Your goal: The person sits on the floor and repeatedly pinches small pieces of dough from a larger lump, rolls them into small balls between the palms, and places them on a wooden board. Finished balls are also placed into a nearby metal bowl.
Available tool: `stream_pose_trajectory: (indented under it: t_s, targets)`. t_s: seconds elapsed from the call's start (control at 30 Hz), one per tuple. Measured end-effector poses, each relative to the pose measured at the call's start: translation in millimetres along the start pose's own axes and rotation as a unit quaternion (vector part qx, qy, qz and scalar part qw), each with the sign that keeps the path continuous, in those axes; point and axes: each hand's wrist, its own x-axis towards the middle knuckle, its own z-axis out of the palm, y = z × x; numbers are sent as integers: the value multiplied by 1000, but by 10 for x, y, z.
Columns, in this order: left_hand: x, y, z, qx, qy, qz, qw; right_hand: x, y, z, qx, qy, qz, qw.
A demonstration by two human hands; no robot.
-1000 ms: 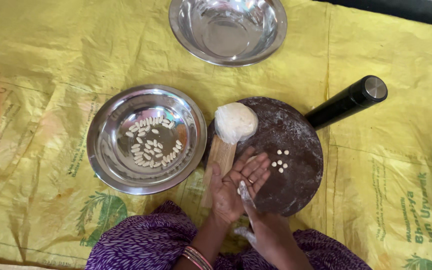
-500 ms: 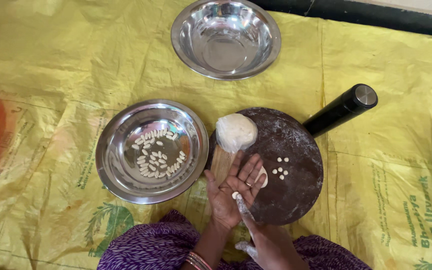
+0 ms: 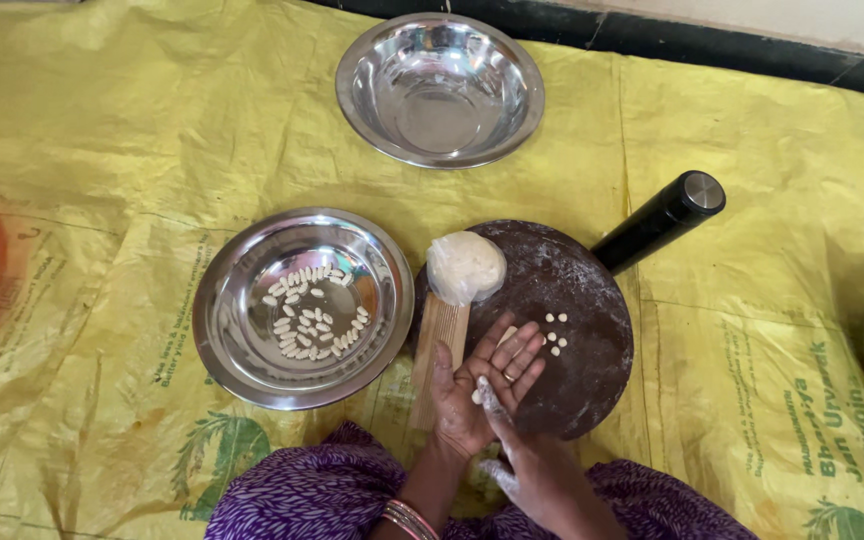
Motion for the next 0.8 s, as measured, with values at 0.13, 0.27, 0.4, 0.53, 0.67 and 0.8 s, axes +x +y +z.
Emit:
stream_pose_trajectory:
  t_s: [0.13, 0.27, 0.4, 0.53, 0.67, 0.8]
  targets:
    - [-19, 29, 13, -16, 15, 16, 1000, -114, -161, 62, -75, 196, -157, 965]
    - [-56, 34, 72, -15, 25, 11, 1000, -228, -103, -88, 215, 8, 37, 976]
    - [-104, 29, 96, 18, 19, 4, 1000, -228, 5, -49, 146, 252, -53, 955]
    - [-182, -110, 26, 28, 55, -54, 997, -164, 48, 208, -29, 303, -151, 941]
    - [-290, -185, -67, 11, 96, -67, 993, -209, 63, 355, -38, 329, -230, 915]
    - [-328, -268, -114, 23, 224, -98, 969, -235, 234, 395, 87, 256, -197, 942]
